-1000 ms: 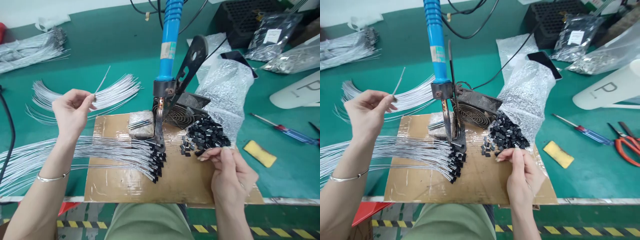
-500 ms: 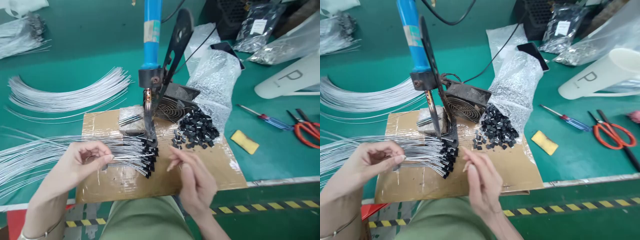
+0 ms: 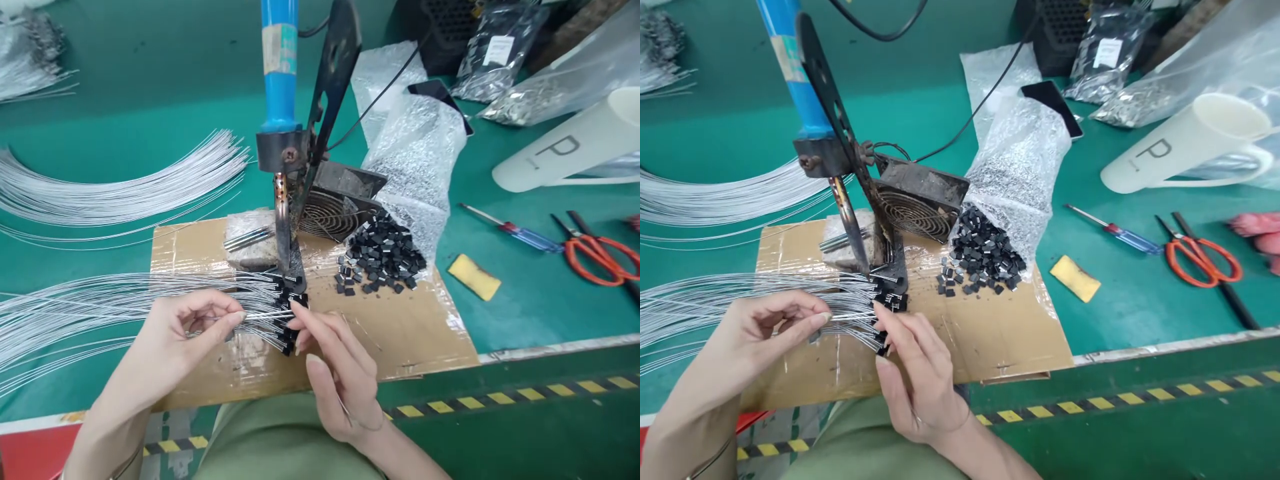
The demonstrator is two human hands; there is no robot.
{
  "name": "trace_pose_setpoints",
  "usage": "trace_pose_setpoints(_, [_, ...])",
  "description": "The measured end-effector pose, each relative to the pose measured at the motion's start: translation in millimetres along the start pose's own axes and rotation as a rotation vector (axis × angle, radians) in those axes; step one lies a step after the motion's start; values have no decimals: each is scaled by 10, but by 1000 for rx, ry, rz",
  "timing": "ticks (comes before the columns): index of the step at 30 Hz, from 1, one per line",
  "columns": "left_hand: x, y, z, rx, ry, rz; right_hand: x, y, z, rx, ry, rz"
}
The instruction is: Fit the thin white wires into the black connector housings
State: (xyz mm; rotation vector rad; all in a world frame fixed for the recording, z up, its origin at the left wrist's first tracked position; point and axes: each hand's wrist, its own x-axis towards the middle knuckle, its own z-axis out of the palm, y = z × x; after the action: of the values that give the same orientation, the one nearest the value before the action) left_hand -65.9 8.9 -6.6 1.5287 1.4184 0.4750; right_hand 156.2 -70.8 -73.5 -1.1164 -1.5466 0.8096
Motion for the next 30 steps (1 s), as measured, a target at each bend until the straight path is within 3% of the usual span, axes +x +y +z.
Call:
trace_pose_setpoints(4, [22,6,20,-12,7,11,5,38,-29,71,49,66])
trace_pose_setpoints(7, [30,24,14,-14,3,16,58,66,-70,148,89,252])
trace_pose_setpoints(12, [6,49,6,-2,-36,16,211,55,-91,246,-29,410])
trace_pose_setpoints(18, [-26,-7,-33,-27,-124,-4,282,42,-65,278,-105,365])
trace_pose_setpoints(23, [-46,-8,-22,9,-132,5,274,71,-77,214,-134,227])
trace_pose_setpoints(30, [-144,74,337,136,-105,58,315,60,-30,78,-92,24])
